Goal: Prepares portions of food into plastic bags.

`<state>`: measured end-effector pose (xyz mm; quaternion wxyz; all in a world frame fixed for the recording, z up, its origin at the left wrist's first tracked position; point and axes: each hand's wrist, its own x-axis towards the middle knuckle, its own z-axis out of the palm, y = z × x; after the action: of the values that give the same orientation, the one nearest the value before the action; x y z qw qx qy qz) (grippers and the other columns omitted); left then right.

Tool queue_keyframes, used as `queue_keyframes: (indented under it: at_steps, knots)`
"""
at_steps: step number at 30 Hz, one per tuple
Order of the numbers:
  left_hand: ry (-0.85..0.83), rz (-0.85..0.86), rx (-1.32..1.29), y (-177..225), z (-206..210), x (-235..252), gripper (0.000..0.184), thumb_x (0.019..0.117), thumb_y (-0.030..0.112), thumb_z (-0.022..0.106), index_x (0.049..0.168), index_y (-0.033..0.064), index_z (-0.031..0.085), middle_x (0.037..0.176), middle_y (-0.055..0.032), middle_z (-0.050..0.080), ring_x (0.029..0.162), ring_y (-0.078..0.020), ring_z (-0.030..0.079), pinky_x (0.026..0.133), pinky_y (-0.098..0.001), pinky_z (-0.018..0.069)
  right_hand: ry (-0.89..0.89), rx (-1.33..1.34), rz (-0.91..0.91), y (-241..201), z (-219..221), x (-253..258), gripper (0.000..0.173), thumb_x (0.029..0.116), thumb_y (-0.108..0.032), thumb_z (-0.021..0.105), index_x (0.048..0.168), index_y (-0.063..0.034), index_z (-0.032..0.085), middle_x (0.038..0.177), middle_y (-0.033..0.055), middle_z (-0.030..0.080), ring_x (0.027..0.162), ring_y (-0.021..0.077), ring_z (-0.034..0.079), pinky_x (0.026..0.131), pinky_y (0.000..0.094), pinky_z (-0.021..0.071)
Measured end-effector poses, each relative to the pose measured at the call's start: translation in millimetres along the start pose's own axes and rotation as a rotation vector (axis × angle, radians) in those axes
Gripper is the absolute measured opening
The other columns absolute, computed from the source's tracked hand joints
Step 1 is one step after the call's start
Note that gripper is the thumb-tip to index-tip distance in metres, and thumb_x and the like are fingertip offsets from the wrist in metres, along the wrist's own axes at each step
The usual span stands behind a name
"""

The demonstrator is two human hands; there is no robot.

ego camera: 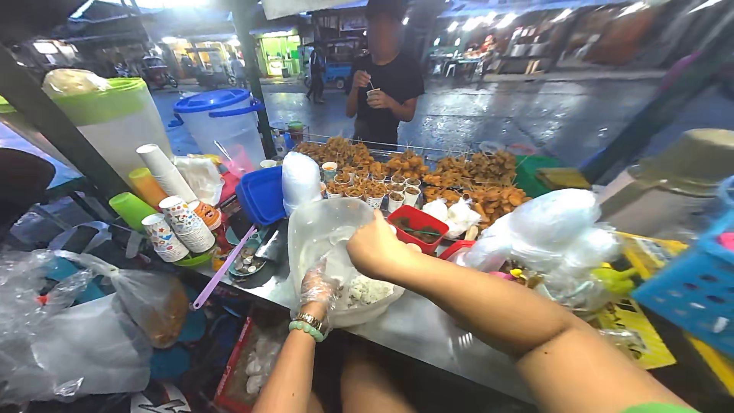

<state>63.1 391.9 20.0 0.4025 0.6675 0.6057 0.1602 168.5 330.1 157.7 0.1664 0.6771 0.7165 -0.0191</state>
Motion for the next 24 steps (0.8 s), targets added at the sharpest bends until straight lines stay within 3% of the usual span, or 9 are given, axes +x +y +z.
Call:
queue_keyframes:
  at_steps: [3,5,8,10,12,16,19,21,24]
  knots:
    - [0.052,-0.036,-0.076,-2,0,2,0.070,0.0886,0.003,0.074,0.153,0.0116,0.047,0.144,-0.0198,0.056,0.117,-0.0311,0.066,0.101,-0.0454,0.0539,0.034,0.026,0.077,18,11,-3,0.020,0.0999,-0.001,0.050,0.105,0.0103,0.066,0.107,0.0259,0.069,0.108,0.0428,0.064,0.104,0.0664,0.0353]
    - [0.068,-0.050,-0.119,-2,1,2,0.066,0.0892,0.001,0.072,0.151,0.0126,0.050,0.141,-0.0189,0.059,0.110,-0.0296,0.069,0.096,-0.0439,0.0560,0.068,0.071,0.037,30,37,14,0.033,0.0978,0.002,0.051,0.129,0.0088,0.061,0.126,0.0315,0.062,0.122,0.0491,0.056,0.106,0.0712,0.0313]
    - [0.098,-0.025,-0.181,4,-2,-8,0.053,0.0949,0.002,0.065,0.146,0.0138,0.056,0.133,-0.0186,0.064,0.100,-0.0279,0.072,0.089,-0.0428,0.0584,0.152,0.158,-0.223,39,75,42,0.068,0.0920,0.000,0.065,0.154,-0.0204,0.049,0.153,0.0323,0.041,0.135,0.0578,0.042,0.102,0.0792,0.0308]
    - [0.135,0.017,-0.092,12,-8,-20,0.045,0.0995,0.004,0.057,0.143,0.0153,0.061,0.130,-0.0169,0.066,0.105,-0.0270,0.070,0.094,-0.0434,0.0554,0.185,0.169,-0.336,36,93,55,0.047,0.0930,-0.012,0.073,0.139,-0.0184,0.065,0.153,0.0280,0.044,0.134,0.0542,0.044,0.101,0.0742,0.0362]
    - [0.158,0.095,0.113,15,-21,-31,0.039,0.1032,0.007,0.051,0.140,0.0140,0.064,0.137,-0.0159,0.064,0.128,-0.0293,0.061,0.111,-0.0459,0.0444,0.175,0.184,-0.362,38,100,61,0.024,0.1005,-0.017,0.064,0.116,-0.0003,0.072,0.138,0.0276,0.057,0.128,0.0500,0.051,0.100,0.0685,0.0393]
    - [0.124,0.117,0.293,12,-41,-32,0.036,0.1054,0.013,0.048,0.137,0.0136,0.066,0.142,-0.0152,0.061,0.138,-0.0318,0.052,0.118,-0.0491,0.0360,0.177,0.386,-0.415,40,97,55,0.026,0.1028,-0.013,0.058,0.113,0.0084,0.070,0.121,0.0280,0.066,0.117,0.0446,0.062,0.100,0.0610,0.0463]
    - [0.162,0.176,0.044,18,-40,-41,0.032,0.1023,0.006,0.053,0.129,0.0110,0.071,0.128,-0.0129,0.069,0.115,-0.0235,0.066,0.103,-0.0423,0.0498,0.187,0.617,-0.416,27,96,45,0.056,0.0934,-0.031,0.077,0.131,0.0075,0.064,0.123,0.0293,0.062,0.110,0.0419,0.063,0.098,0.0564,0.0493]
    - [0.181,0.340,-0.246,22,-34,-53,0.027,0.0992,-0.002,0.055,0.118,0.0025,0.073,0.105,-0.0103,0.073,0.078,-0.0106,0.065,0.074,-0.0279,0.0542,0.311,0.762,-0.402,16,104,43,0.047,0.0900,-0.029,0.079,0.116,0.0091,0.069,0.114,0.0284,0.066,0.105,0.0401,0.064,0.095,0.0547,0.0501]
    - [0.193,0.619,-0.595,14,-28,-57,0.029,0.0931,-0.008,0.057,0.121,-0.0069,0.067,0.103,-0.0098,0.073,0.066,-0.0015,0.063,0.060,-0.0177,0.0542,0.551,0.867,-0.359,12,109,42,0.024,0.0977,-0.012,0.062,0.097,0.0089,0.074,0.098,0.0260,0.071,0.097,0.0375,0.069,0.091,0.0504,0.0528]
